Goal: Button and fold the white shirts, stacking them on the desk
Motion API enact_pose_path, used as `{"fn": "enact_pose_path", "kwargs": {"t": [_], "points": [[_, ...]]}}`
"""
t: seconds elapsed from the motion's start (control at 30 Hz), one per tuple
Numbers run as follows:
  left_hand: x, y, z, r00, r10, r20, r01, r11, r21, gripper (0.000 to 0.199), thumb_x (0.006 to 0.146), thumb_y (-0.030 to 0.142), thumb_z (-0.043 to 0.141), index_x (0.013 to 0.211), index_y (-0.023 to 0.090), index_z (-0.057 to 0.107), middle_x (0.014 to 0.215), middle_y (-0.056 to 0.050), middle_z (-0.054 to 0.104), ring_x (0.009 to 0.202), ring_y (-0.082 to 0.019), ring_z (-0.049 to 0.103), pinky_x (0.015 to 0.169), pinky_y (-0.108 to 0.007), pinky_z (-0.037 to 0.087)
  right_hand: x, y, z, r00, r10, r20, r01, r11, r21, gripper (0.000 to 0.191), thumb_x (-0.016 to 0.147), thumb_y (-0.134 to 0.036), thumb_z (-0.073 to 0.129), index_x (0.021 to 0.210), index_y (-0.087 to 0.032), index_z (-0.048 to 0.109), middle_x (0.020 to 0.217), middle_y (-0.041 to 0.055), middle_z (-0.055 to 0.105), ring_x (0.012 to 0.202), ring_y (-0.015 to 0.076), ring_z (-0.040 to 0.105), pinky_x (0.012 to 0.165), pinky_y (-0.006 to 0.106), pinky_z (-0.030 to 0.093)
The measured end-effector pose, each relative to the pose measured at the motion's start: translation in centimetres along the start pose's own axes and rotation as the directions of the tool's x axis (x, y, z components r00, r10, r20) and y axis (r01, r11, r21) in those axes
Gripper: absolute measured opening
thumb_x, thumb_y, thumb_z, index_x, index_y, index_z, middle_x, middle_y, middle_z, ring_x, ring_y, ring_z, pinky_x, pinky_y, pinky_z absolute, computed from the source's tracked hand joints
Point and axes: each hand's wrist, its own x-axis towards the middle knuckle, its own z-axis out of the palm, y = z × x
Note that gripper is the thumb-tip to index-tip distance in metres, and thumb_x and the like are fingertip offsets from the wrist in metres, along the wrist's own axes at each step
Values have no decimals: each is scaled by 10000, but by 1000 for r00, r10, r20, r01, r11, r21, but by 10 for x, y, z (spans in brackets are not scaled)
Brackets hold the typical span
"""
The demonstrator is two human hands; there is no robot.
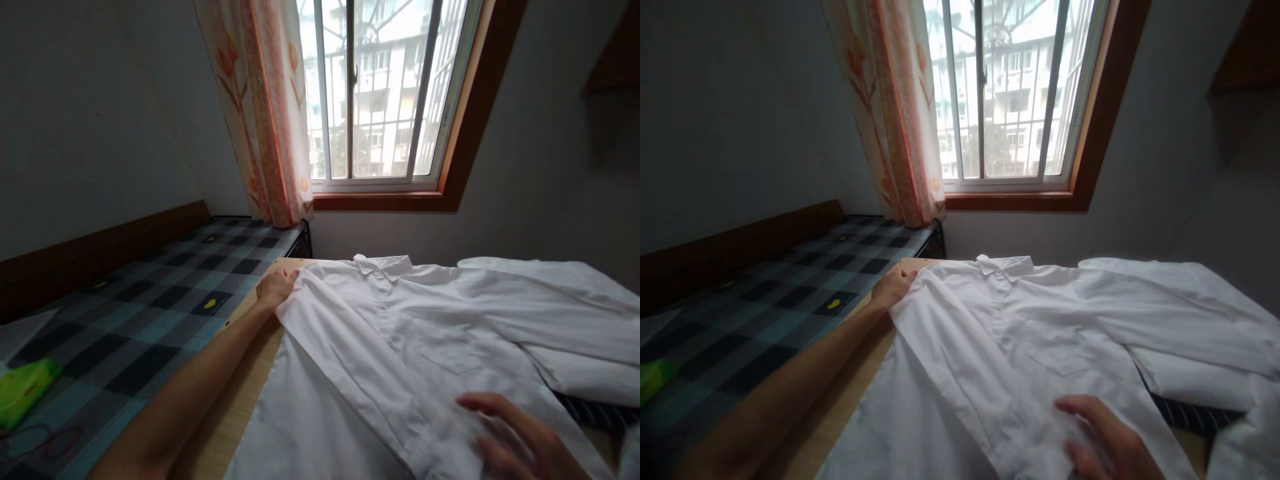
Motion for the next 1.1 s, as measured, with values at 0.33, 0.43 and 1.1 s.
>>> {"fn": "enact_pose_path", "kwargs": {"t": [0.33, 0.43, 1.1], "points": [[-50, -50, -8, 980, 58, 189, -30, 988, -148, 357, 817, 487, 531, 767, 164, 674, 775, -72, 699, 704, -197, 618, 556, -243, 321, 245, -20, 78, 987, -37, 156, 36, 999, 10, 414, 869, -381, 550, 1202, -143, 612, 1231, 143, 630, 1144, 270, 579, 993, 405, 432], [-51, -50, -5, 987, 4, 163, 30, 978, -206, 415, 838, 515, 488, 719, 162, 669, 732, -71, 684, 673, -192, 603, 550, -247, 313, 312, -57, 139, 961, 10, 277, -4, 1000, -23, 486, 915, -373, 518, 1340, -136, 516, 1382, 149, 528, 1253, 260, 496, 1047, 383, 369], [-40, -73, 3, 951, 62, 304, 88, 885, -457, 356, 785, 440, 528, 569, 158, 562, 497, 9, 519, 448, -117, 436, 458, -236, 247, 389, -58, 265, 950, 277, 145, -258, 956, -139, 360, 990, -377, 330, 1099, -216, 633, 1265, 114, 565, 1161, 278, 491, 960, 445, 353]]}}
